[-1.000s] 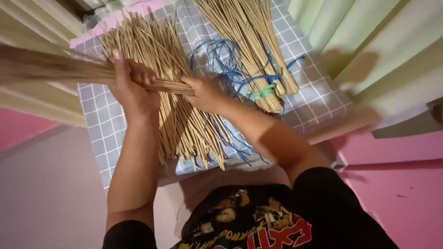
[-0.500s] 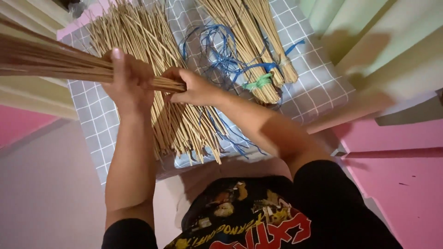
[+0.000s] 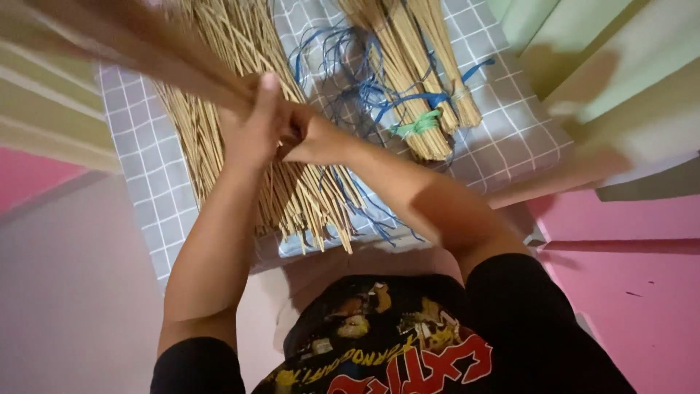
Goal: Organizing and sorting thin wooden sticks into bundles on a table.
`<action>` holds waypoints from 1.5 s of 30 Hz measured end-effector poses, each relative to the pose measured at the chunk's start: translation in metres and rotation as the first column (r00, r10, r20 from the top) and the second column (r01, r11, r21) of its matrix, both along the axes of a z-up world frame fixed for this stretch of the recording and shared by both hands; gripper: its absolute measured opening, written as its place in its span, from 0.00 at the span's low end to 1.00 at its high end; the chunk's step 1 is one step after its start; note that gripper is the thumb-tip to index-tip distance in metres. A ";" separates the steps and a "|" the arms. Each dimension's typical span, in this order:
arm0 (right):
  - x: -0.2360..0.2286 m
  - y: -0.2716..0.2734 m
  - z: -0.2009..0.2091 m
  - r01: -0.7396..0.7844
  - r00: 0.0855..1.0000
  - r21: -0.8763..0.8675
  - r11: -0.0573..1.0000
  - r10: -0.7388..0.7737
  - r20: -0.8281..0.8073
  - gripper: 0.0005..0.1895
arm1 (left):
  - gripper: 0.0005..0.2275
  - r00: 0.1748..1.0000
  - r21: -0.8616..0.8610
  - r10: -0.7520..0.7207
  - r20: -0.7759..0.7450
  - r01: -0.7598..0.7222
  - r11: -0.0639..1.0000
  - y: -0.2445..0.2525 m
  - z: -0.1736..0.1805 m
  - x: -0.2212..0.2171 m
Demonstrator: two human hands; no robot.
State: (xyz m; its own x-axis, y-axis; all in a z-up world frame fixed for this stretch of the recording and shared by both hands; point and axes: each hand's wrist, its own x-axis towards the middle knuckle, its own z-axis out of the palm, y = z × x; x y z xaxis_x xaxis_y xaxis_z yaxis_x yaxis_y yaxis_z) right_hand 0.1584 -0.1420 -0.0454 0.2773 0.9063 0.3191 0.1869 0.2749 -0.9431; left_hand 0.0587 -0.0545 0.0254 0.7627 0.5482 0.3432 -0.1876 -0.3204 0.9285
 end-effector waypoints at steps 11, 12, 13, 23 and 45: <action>0.027 0.005 -0.026 -0.050 0.961 -0.074 0.996 0.028 -0.276 0.19 | 0.16 0.967 0.489 -0.209 -0.143 0.253 0.835 0.033 0.030 -0.018; 0.029 0.003 -0.015 -0.047 0.942 -0.052 0.998 0.026 -0.336 0.10 | 0.20 0.979 0.475 -0.121 -0.164 0.186 0.860 0.040 0.033 -0.032; 0.031 0.000 -0.003 -0.041 0.918 -0.031 0.999 0.026 -0.395 0.13 | 0.24 0.982 0.463 -0.032 -0.187 0.117 0.878 0.046 0.035 -0.045; 0.038 -0.007 0.010 0.146 0.684 0.041 0.988 -0.071 -0.726 0.11 | 0.16 0.484 0.608 0.643 -0.593 -0.254 0.752 0.118 -0.031 -0.139; 0.035 -0.011 0.010 0.220 0.692 -0.042 0.975 -0.187 -0.697 0.12 | 0.12 0.701 0.221 0.397 -0.593 -0.333 0.917 0.132 -0.058 -0.129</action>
State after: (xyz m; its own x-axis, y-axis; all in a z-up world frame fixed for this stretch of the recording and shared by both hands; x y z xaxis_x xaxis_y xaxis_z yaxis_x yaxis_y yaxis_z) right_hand 0.1936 -0.1530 -0.0355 0.6108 0.7918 -0.0030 -0.4583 0.3504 -0.8168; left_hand -0.0699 0.0773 -0.0324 0.5682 0.8203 -0.0654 0.5614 -0.3283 0.7596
